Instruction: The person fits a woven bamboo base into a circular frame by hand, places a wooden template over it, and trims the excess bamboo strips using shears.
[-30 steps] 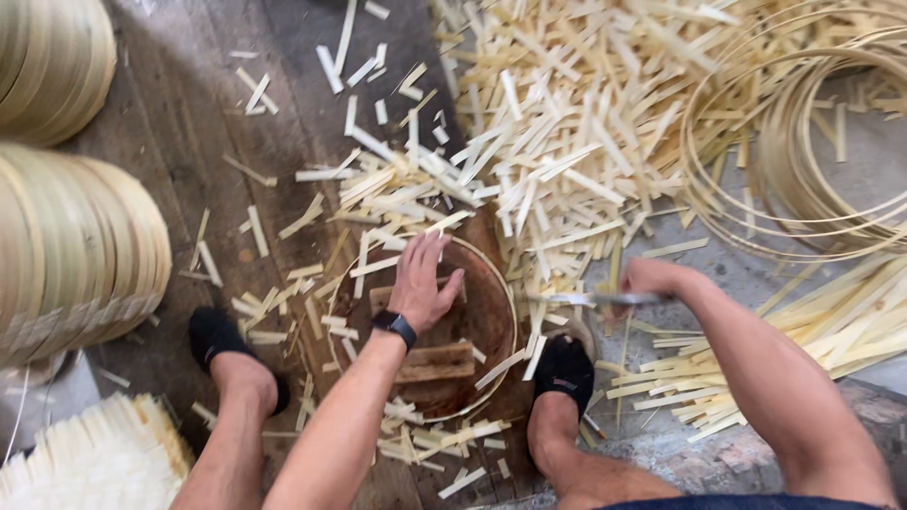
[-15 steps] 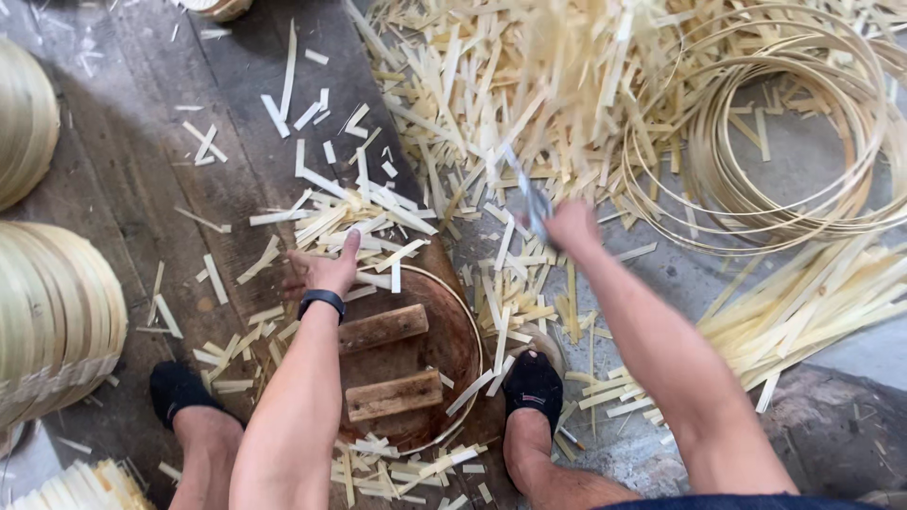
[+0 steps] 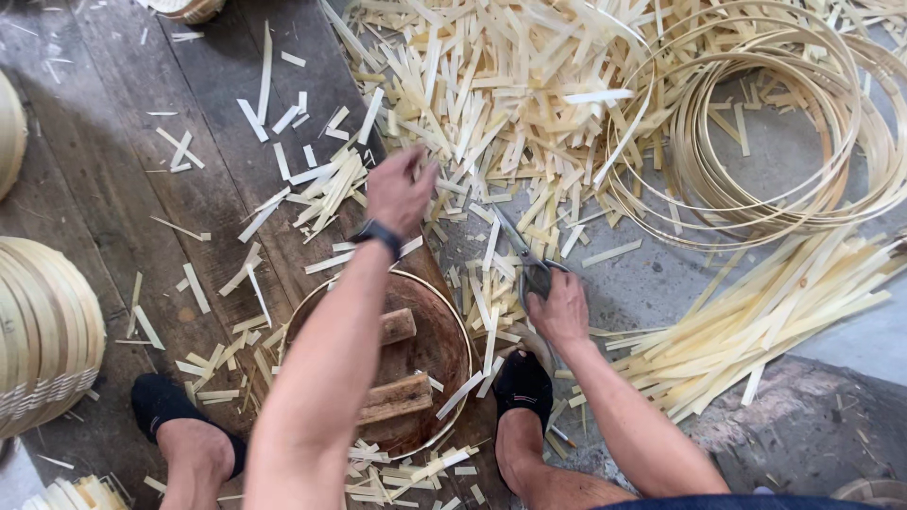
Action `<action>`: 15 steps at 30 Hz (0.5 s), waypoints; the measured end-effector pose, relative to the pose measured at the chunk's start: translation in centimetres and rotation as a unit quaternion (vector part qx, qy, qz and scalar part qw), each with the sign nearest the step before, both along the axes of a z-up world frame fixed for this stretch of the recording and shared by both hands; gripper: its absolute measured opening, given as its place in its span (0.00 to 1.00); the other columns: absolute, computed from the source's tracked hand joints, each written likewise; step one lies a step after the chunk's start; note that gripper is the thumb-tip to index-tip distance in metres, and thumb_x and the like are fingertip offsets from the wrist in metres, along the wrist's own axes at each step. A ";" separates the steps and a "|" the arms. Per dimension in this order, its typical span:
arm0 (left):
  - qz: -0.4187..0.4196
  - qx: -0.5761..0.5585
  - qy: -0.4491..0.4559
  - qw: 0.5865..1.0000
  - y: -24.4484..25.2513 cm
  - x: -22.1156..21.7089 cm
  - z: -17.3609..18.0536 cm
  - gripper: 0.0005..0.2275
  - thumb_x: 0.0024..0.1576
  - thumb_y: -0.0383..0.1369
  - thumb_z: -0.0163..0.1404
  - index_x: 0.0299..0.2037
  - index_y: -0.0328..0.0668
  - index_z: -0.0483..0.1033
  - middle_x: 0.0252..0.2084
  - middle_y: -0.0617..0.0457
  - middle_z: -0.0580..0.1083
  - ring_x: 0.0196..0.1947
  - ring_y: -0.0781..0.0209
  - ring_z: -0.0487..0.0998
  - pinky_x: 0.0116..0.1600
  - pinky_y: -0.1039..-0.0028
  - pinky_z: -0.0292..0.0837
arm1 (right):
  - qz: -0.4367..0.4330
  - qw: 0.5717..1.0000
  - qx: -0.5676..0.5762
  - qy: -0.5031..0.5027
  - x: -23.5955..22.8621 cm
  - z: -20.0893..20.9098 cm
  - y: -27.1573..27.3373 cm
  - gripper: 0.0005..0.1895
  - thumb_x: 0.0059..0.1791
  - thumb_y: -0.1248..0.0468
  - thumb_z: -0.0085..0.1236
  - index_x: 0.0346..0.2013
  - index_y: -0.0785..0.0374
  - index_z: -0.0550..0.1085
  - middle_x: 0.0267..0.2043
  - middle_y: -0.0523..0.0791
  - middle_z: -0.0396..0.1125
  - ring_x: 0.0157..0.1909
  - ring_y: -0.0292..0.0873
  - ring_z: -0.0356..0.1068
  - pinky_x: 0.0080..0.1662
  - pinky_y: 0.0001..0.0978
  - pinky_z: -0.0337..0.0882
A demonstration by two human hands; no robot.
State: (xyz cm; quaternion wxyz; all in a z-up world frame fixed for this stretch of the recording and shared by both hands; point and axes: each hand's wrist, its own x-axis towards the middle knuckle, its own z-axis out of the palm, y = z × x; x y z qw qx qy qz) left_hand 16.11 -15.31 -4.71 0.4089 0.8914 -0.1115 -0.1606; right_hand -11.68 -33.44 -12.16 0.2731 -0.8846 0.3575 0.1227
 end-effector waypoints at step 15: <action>-0.073 0.183 0.221 0.955 11.8 -6.6 -6.6 0.15 0.47 0.48 0.63 0.37 0.51 0.86 0.36 0.45 0.81 0.40 0.48 0.82 0.50 0.60 0.77 | -0.026 0.921 0.385 0.048 3.6 -2.3 9.2 0.11 0.46 0.59 0.65 0.33 0.65 0.81 0.28 0.45 0.75 0.29 0.38 0.70 0.35 0.35 0.72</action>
